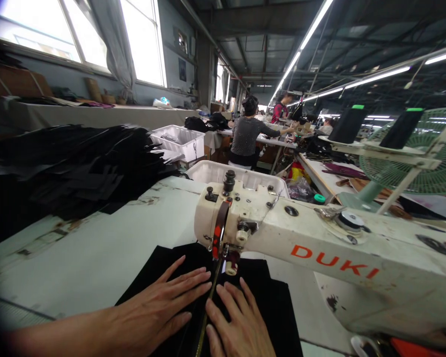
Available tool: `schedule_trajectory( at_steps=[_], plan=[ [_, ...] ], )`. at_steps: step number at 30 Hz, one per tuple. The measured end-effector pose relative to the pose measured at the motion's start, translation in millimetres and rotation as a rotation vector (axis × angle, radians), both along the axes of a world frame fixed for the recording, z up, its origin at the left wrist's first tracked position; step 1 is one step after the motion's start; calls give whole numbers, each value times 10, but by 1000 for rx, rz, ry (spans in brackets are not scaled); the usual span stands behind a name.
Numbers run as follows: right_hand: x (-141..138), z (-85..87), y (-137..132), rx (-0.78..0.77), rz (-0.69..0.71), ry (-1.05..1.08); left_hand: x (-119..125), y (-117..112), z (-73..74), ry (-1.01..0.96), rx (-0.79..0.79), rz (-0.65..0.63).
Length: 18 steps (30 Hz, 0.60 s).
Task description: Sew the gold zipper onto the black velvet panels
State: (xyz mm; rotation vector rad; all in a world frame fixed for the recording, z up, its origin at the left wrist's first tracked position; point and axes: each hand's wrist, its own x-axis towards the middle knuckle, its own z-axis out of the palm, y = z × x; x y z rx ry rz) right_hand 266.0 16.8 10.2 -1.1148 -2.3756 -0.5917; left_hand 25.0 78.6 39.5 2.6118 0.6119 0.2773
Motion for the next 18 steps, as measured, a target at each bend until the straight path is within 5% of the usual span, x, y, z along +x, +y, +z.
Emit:
schedule_trajectory(
  at_steps=[11, 18],
  plan=[
    [13, 12, 0, -19, 16, -5, 14, 13, 10, 49, 27, -7],
    [-129, 178, -213, -278, -26, 119, 69, 21, -11, 131, 36, 8]
  ],
)
